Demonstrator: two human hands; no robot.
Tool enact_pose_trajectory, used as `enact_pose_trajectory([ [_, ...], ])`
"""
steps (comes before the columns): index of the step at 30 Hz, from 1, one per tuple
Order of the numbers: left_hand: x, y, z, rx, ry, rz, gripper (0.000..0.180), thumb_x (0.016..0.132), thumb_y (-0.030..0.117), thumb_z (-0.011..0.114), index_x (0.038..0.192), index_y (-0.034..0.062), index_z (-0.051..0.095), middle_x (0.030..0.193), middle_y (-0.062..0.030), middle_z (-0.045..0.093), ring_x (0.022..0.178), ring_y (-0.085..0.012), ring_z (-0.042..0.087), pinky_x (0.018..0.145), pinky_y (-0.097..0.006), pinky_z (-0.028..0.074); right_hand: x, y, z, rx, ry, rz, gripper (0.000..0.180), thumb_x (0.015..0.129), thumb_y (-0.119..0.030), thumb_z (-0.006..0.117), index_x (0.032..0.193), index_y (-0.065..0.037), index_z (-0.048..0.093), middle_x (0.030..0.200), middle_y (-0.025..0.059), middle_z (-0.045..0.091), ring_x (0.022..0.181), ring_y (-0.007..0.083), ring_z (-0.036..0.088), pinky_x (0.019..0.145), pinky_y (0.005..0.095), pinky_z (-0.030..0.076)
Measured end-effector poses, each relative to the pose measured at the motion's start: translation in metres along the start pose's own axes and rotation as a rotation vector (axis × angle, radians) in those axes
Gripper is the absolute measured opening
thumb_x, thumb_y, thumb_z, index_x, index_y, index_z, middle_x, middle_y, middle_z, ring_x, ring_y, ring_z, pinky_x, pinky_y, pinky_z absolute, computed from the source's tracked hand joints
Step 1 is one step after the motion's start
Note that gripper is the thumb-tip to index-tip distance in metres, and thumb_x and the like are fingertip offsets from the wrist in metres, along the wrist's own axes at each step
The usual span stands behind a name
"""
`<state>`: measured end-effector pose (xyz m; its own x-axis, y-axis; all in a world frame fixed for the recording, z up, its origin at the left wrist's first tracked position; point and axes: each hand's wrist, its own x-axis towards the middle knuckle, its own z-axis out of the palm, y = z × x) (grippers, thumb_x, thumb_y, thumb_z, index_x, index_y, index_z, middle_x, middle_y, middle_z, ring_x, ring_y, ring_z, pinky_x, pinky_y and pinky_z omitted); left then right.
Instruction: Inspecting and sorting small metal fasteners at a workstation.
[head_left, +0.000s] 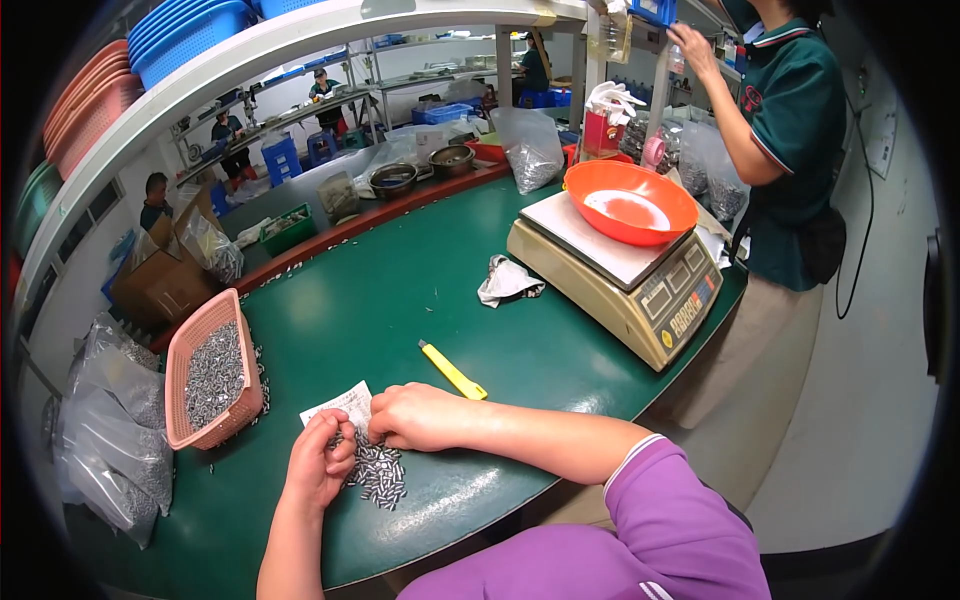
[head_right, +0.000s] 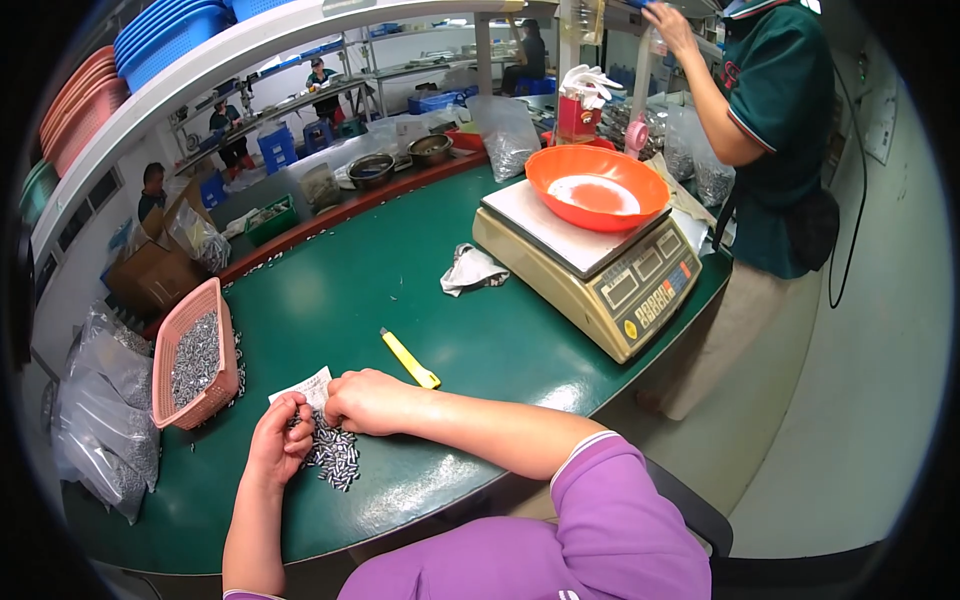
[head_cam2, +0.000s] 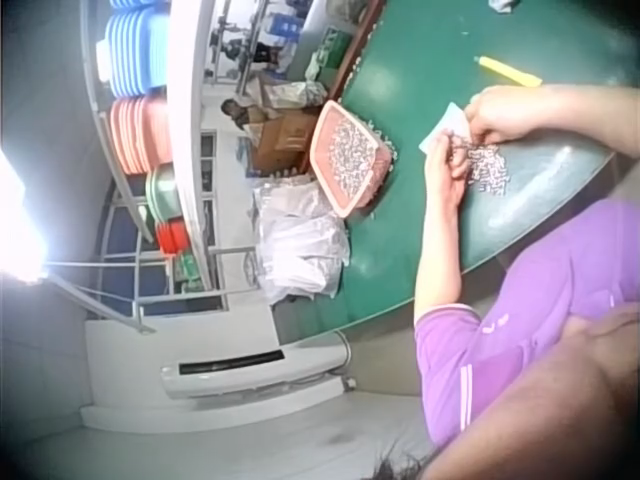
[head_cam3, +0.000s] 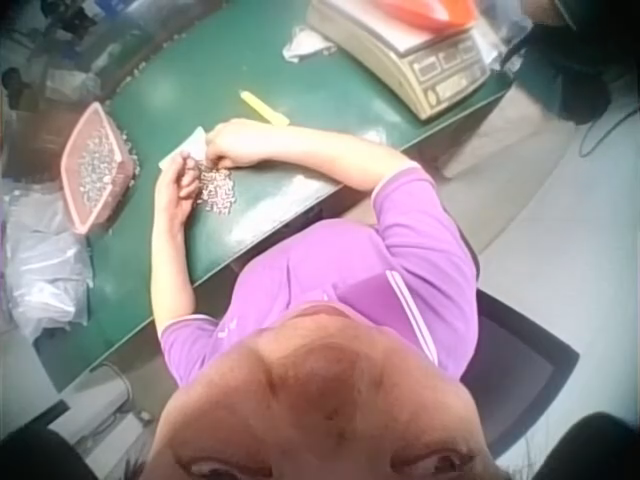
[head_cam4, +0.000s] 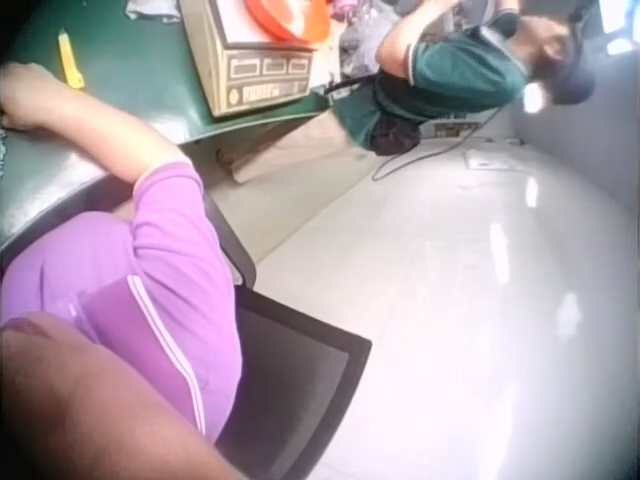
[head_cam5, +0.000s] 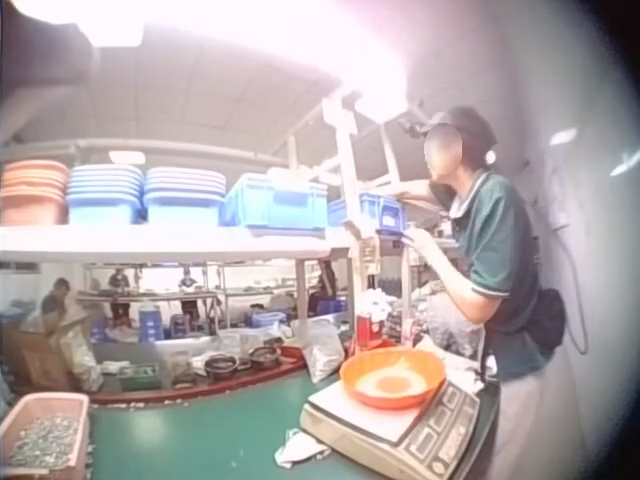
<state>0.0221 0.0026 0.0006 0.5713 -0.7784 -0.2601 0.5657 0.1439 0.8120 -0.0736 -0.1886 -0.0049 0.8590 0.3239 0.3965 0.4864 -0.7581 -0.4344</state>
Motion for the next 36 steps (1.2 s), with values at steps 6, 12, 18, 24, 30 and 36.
enact_pose_trajectory([
  [6, 0.001, 0.0, 0.001, 0.01, -0.009, -0.002, 0.011, 0.096, 0.017, 0.047, 0.099, 0.0072, 0.051, 0.08, -0.0033, 0.052, 0.052, -0.0051, 0.039, 0.037, -0.015, 0.028, 0.001, -0.003, -0.001, -0.017, -0.016, 0.018, 0.013, 0.071, -0.012, 0.067, 0.084, -0.01, 0.065, 0.084, 0.0071, 0.059, 0.086, 0.028, 0.058, 0.075, 0.0396, 0.048],
  [12, 0.001, 0.0, 0.0, 0.004, -0.013, -0.005, 0.01, 0.096, 0.017, 0.047, 0.099, 0.0075, 0.051, 0.08, -0.0032, 0.052, 0.052, -0.0051, 0.039, 0.037, -0.015, 0.028, 0.002, -0.004, -0.001, -0.002, -0.016, 0.039, 0.014, 0.071, -0.012, 0.066, 0.083, -0.008, 0.06, 0.084, 0.0077, 0.059, 0.085, 0.0281, 0.058, 0.076, 0.04, 0.048],
  [18, 0.001, 0.0, 0.001, 0.001, -0.008, -0.007, 0.009, 0.095, 0.016, 0.048, 0.098, 0.0077, 0.051, 0.08, -0.0034, 0.052, 0.051, -0.005, 0.039, 0.037, -0.015, 0.028, 0.003, -0.007, -0.002, 0.0, -0.003, 0.079, 0.012, 0.074, -0.011, 0.063, 0.085, -0.007, 0.059, 0.084, 0.0093, 0.058, 0.087, 0.0291, 0.057, 0.077, 0.0407, 0.047],
  [24, -0.002, 0.0, 0.003, 0.033, -0.061, -0.023, 0.006, 0.094, 0.011, 0.049, 0.098, 0.0062, 0.05, 0.081, -0.0056, 0.053, 0.051, -0.0056, 0.039, 0.038, -0.016, 0.027, 0.008, -0.015, -0.011, 0.131, 0.24, 0.12, 0.014, 0.078, -0.01, 0.059, 0.09, -0.005, 0.056, 0.087, 0.0108, 0.06, 0.087, 0.0298, 0.057, 0.076, 0.0403, 0.047],
  [30, -0.007, -0.001, 0.008, 0.163, -0.154, -0.064, 0.013, 0.092, 0.014, 0.056, 0.101, 0.0075, 0.049, 0.08, -0.0034, 0.05, 0.051, -0.0044, 0.036, 0.04, -0.016, 0.026, 0.011, -0.016, -0.008, 0.225, 0.371, 0.012, 0.012, 0.079, -0.01, 0.063, 0.089, -0.005, 0.059, 0.085, 0.0087, 0.06, 0.085, 0.0274, 0.058, 0.076, 0.0379, 0.047],
  [36, -0.007, -0.002, 0.012, 0.207, -0.161, -0.062, 0.022, 0.092, 0.02, 0.058, 0.108, 0.0089, 0.049, 0.079, -0.0006, 0.051, 0.051, -0.0031, 0.038, 0.04, -0.013, 0.028, 0.012, -0.012, -0.003, 0.267, 0.376, -0.052, 0.01, 0.08, -0.011, 0.064, 0.089, -0.008, 0.062, 0.086, 0.007, 0.06, 0.086, 0.0267, 0.057, 0.079, 0.0369, 0.047],
])
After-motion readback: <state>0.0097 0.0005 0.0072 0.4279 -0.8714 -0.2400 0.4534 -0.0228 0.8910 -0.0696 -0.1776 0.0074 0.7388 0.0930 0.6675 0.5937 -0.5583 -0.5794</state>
